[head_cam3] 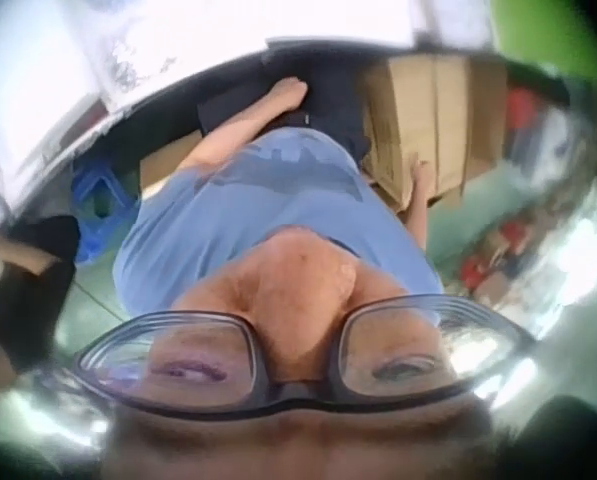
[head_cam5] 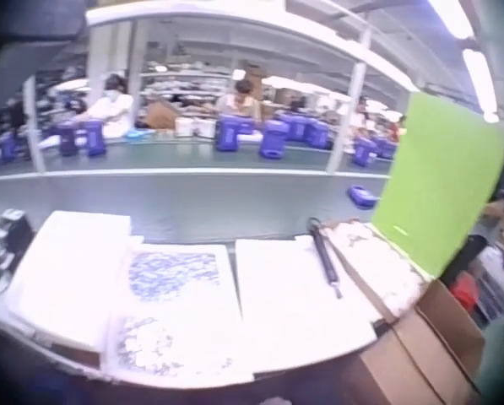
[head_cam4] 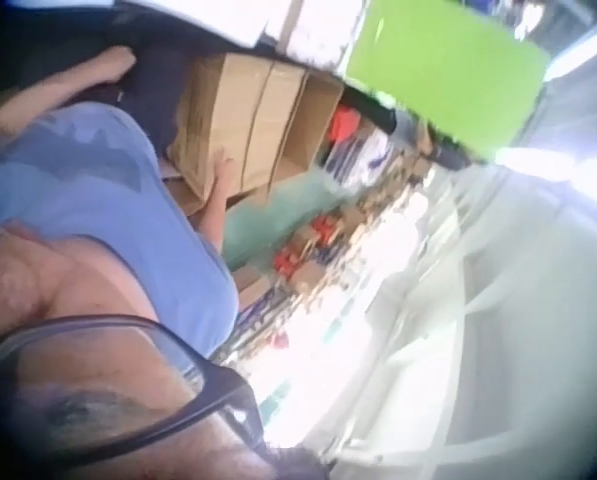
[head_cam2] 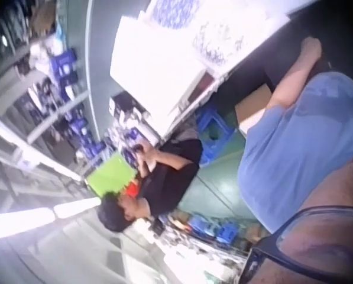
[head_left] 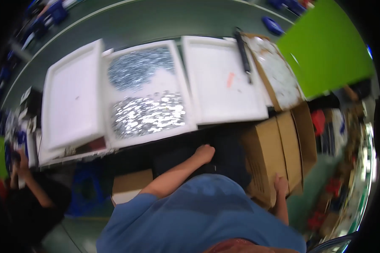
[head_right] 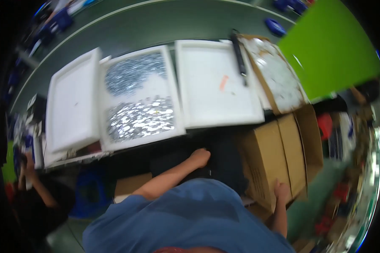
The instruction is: The person assembles an electronic device by attaching a circular component with screws using an electric screwdriver, then packs the finished units into cardboard boxes.
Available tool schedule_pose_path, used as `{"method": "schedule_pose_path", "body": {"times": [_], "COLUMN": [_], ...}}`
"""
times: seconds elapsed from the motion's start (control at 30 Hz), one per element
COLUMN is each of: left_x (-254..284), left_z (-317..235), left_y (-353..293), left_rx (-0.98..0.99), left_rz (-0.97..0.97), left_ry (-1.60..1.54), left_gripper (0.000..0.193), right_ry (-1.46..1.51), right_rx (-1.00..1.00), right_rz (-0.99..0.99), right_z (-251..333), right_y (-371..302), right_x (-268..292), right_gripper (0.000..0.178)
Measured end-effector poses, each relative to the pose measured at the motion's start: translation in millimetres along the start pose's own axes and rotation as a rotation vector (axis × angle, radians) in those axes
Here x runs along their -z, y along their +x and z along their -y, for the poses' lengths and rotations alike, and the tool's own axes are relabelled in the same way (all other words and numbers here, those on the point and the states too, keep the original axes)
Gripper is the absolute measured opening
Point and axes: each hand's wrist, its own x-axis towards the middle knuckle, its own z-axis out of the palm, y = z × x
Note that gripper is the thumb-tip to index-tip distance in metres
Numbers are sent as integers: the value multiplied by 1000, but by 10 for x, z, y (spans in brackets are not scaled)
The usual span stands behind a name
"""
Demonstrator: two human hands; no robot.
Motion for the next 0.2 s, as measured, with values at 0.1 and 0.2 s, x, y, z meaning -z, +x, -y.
{"method": "schedule_pose_path", "body": {"times": [0.1,0.2], "left_x": [130,-317], "left_z": [106,373], "left_y": [240,189], "left_rx": [110,269], "left_rz": [668,703], "left_ry": [215,260], "left_gripper": [22,20], "right_ry": [89,-2], "right_rx": [109,72], "right_rz": [-510,-289], "right_z": [89,558], "right_y": [453,1025], "right_x": [-560,-926], "right_gripper": [56,64]}}
